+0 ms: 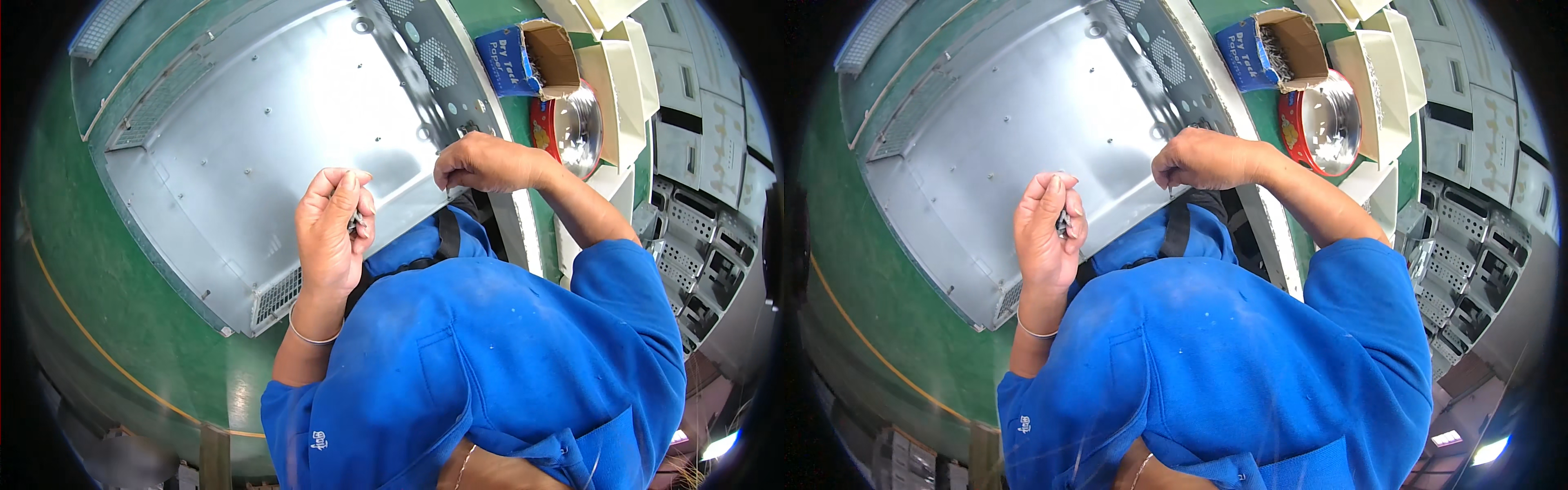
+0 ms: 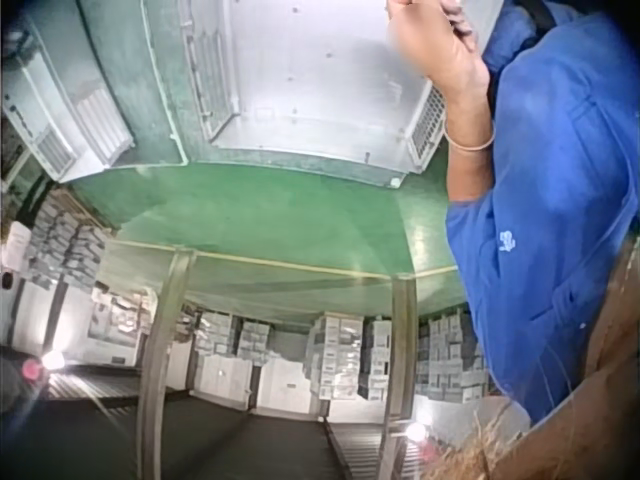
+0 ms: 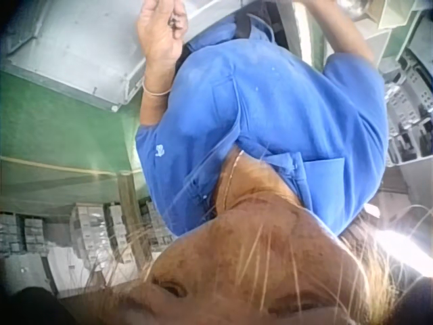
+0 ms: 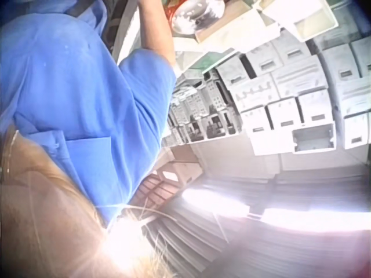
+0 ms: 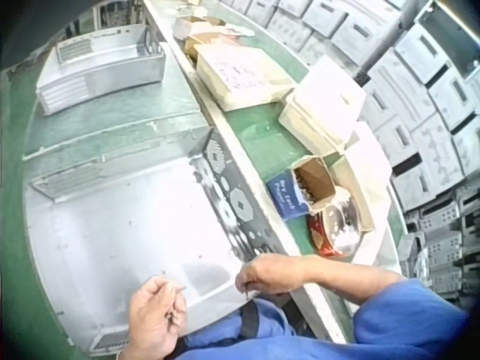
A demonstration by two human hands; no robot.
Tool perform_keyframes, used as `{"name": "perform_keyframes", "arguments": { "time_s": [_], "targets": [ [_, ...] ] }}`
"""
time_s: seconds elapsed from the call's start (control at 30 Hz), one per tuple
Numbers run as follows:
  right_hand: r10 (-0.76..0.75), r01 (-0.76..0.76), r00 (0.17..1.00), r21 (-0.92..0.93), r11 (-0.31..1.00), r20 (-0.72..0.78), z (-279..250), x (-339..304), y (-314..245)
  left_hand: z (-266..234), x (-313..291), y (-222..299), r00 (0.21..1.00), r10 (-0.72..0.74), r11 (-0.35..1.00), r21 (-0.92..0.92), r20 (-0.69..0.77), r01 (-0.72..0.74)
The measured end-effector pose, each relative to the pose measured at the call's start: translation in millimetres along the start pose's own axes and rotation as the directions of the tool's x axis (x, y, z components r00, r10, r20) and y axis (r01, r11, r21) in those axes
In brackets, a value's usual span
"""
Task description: The recorder carries a metal chassis to a workbench and sorts small screws into specific holes in the frame.
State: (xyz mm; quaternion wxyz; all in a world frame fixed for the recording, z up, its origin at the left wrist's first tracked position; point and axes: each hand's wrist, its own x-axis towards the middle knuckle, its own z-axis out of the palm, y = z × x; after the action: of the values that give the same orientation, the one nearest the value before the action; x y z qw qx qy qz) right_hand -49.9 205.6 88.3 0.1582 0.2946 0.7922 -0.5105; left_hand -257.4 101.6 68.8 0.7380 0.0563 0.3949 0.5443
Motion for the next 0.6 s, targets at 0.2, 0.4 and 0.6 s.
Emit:
{"name": "perform_keyframes", "arguments": {
  "time_s": [0.2, 0.4, 0.6],
  "targets": [
    [-0.038, 0.035, 0.998, 0.054, 0.998, 0.055, -1.5, 3.9, 0.1, -1.8, 0.7, 0.4, 1.0, -0.002, 1.0, -0.013, -0.005, 0.002],
    [0.065, -0.046, 0.988, -0.134, 0.99, 0.138, 0.3, 8.2, -1.6, -3.3, 0.7, 2.2, 0.999, -0.023, 0.997, -0.079, 0.028, 0.025],
    [0.209, -0.145, 0.956, -0.287, 0.947, 0.205, -3.8, 11.3, -16.1, -1.9, 0.6, 3.5, 0.997, -0.061, 0.994, -0.093, 0.037, 0.065]
  ]
}}
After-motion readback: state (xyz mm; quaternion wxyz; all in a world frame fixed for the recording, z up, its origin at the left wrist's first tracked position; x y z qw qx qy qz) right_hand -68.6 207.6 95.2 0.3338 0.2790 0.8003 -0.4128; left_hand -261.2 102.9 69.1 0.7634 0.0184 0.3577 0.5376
